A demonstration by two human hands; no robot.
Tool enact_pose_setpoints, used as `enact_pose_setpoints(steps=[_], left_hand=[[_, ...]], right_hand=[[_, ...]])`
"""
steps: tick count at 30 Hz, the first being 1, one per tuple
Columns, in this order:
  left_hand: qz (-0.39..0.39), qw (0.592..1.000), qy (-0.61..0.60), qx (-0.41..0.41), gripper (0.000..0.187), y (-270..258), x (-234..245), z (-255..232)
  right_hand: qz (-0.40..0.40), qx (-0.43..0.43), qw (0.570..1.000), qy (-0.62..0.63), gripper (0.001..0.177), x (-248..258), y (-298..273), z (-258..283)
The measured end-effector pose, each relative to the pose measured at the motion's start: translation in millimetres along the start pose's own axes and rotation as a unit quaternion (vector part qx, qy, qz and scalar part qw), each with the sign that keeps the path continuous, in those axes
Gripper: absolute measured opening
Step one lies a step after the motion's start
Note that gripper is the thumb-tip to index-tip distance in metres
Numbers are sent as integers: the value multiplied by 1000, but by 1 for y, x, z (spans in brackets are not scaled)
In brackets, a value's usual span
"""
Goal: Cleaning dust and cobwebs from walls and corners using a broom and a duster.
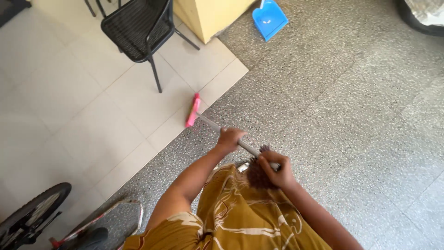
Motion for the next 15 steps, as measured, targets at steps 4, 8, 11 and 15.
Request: enact_pose_setpoints(steps=[4, 8, 11, 15], left_hand=[[38, 976, 3, 215, 39, 21, -100, 23], [146, 954, -204, 164, 35, 28, -83, -99], [355, 895, -242, 117, 41, 16, -95, -185], [396, 874, -260, -110, 35, 48, -185, -212]], right_hand=[[-100, 24, 994, -25, 13, 13, -28, -51], [-62, -147, 980, -118, 17, 81, -51, -22], [-18, -152, 966, -207, 15, 103, -34, 27], [228, -213, 872, -378, 24, 77, 22, 20]])
Point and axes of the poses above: each hand's wrist, its own y-axis towards the middle knuckle, its own x-axis out of the back of the hand, z = x × y, the point moved 7 cm from there along y, towards the middle knuckle, and after that the axes turned 12 degrees about x, right-handed, at the moved point
